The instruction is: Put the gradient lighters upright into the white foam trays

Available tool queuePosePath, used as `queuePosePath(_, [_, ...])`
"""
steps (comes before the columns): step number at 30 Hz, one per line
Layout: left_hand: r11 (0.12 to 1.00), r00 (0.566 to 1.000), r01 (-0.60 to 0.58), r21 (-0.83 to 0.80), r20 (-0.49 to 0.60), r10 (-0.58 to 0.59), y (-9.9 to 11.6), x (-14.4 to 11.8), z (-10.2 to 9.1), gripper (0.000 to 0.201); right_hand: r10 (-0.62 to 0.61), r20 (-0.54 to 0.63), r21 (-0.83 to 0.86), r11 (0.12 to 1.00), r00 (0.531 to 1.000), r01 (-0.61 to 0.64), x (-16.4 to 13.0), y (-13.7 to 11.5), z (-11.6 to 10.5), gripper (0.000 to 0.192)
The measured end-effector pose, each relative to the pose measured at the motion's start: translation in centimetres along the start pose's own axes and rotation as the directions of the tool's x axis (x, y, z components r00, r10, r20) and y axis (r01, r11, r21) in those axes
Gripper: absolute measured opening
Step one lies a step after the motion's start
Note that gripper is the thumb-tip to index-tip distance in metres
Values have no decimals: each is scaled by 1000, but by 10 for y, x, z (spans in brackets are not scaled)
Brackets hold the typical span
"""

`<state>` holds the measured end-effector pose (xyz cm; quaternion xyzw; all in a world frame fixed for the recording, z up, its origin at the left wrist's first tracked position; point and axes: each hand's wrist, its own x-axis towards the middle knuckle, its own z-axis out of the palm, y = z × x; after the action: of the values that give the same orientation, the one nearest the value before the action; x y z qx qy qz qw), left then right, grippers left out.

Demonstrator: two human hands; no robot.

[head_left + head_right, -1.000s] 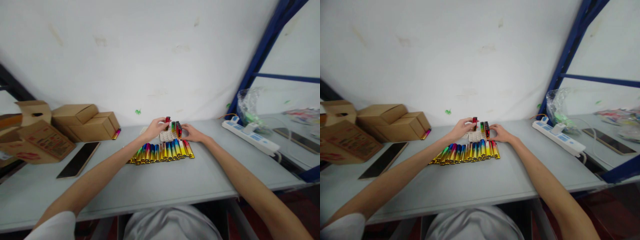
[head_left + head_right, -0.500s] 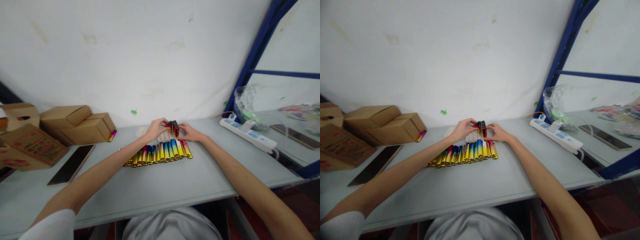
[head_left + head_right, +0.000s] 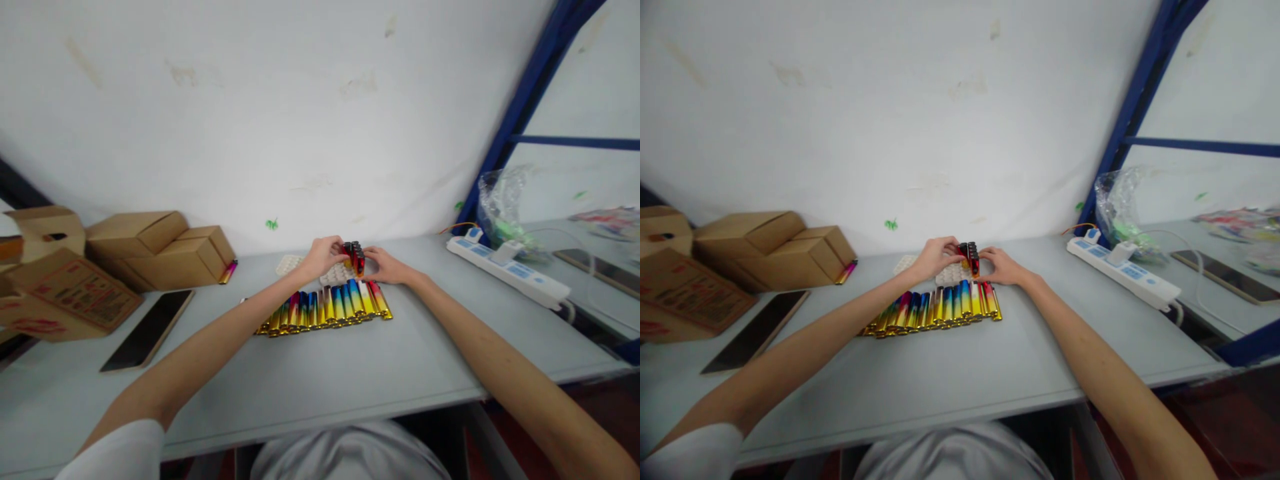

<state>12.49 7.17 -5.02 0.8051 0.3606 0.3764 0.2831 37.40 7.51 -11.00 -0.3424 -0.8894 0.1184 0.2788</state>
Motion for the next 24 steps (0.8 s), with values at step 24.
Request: queuePosePath(24, [955, 992, 41, 295, 105, -76, 20, -12, -19, 13, -18, -27, 28, 999, 999, 18, 1, -1, 2, 67])
